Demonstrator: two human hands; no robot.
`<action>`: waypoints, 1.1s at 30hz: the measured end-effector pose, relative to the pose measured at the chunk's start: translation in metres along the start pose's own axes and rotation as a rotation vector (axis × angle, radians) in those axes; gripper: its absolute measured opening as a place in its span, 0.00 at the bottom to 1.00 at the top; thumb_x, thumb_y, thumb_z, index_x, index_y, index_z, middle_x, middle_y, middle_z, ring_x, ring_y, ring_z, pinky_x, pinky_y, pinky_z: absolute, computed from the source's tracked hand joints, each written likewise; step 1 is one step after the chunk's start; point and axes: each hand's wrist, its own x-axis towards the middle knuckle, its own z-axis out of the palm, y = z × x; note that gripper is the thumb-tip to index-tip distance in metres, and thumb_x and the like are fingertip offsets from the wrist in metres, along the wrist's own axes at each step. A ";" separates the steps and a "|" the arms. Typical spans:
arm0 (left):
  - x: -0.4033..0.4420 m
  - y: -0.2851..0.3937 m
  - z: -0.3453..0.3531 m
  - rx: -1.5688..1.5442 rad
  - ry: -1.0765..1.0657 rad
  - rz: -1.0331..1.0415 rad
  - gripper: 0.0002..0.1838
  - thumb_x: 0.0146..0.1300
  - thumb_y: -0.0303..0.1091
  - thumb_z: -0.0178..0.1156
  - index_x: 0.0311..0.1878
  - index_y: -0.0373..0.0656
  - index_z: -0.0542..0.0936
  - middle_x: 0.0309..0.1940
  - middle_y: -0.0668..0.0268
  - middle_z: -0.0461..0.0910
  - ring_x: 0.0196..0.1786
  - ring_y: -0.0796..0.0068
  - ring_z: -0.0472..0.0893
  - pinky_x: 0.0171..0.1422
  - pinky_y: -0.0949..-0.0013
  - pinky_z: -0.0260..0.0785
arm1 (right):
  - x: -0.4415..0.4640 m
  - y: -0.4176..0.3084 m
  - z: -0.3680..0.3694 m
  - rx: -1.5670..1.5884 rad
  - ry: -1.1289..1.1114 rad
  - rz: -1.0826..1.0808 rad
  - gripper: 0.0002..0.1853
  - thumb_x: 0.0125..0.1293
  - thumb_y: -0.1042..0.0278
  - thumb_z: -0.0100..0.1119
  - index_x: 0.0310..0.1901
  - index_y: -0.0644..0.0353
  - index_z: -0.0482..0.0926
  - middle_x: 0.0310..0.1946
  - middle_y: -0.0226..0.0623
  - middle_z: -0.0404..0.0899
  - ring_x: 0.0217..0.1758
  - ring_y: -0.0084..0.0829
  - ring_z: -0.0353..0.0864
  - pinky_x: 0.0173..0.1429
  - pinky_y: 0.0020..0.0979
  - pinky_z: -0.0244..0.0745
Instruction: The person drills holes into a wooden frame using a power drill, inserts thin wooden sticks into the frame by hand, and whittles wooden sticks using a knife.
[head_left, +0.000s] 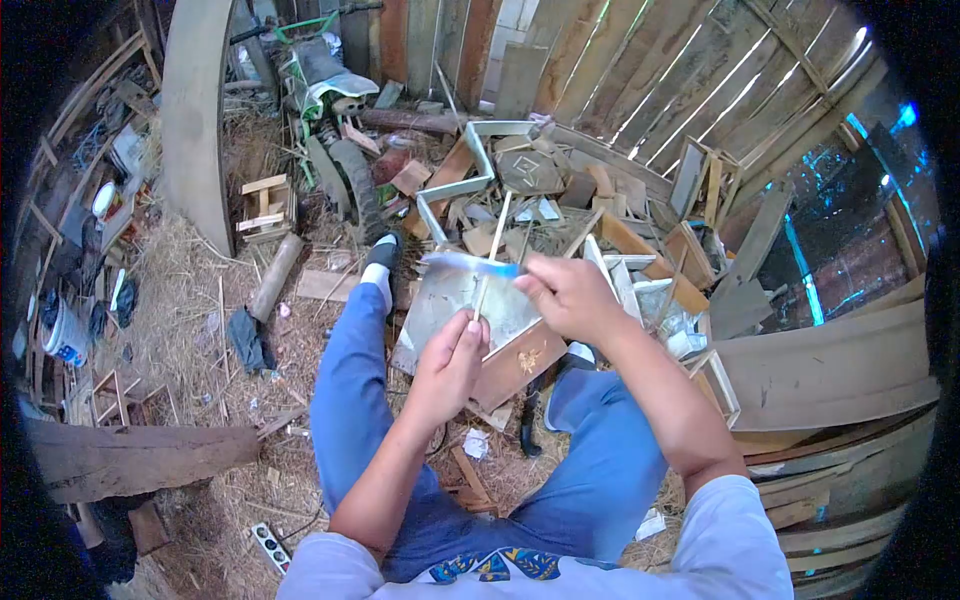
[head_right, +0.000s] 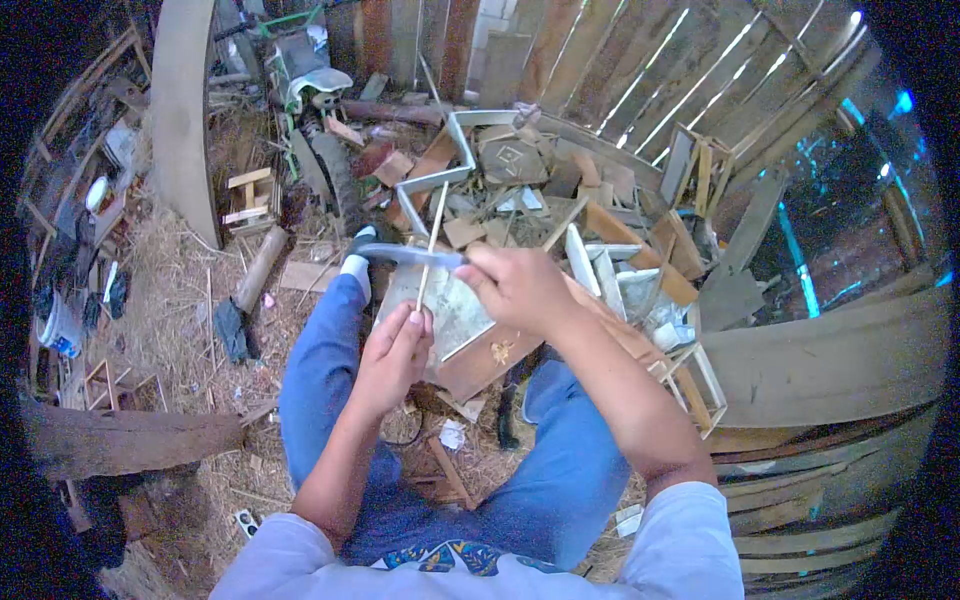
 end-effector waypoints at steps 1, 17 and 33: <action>0.002 0.000 -0.002 -0.013 -0.013 0.035 0.15 0.86 0.40 0.45 0.42 0.44 0.73 0.27 0.79 0.63 0.29 0.88 0.61 0.33 0.77 0.55 | 0.001 -0.003 0.005 -0.048 -0.028 -0.095 0.19 0.77 0.53 0.58 0.36 0.61 0.76 0.23 0.46 0.75 0.28 0.51 0.79 0.33 0.46 0.70; -0.004 0.010 -0.020 0.430 0.076 0.149 0.12 0.82 0.34 0.49 0.41 0.38 0.75 0.25 0.58 0.72 0.29 0.71 0.73 0.38 0.63 0.67 | -0.004 -0.015 0.024 -0.211 -0.071 -0.194 0.18 0.74 0.52 0.61 0.32 0.58 0.75 0.23 0.42 0.77 0.29 0.49 0.82 0.31 0.47 0.74; 0.007 -0.013 -0.030 0.256 0.049 0.106 0.12 0.85 0.38 0.47 0.44 0.44 0.75 0.25 0.80 0.63 0.28 0.89 0.62 0.32 0.76 0.55 | 0.003 0.013 0.004 -0.013 0.124 0.256 0.20 0.79 0.53 0.56 0.36 0.63 0.74 0.24 0.52 0.76 0.30 0.56 0.80 0.34 0.48 0.71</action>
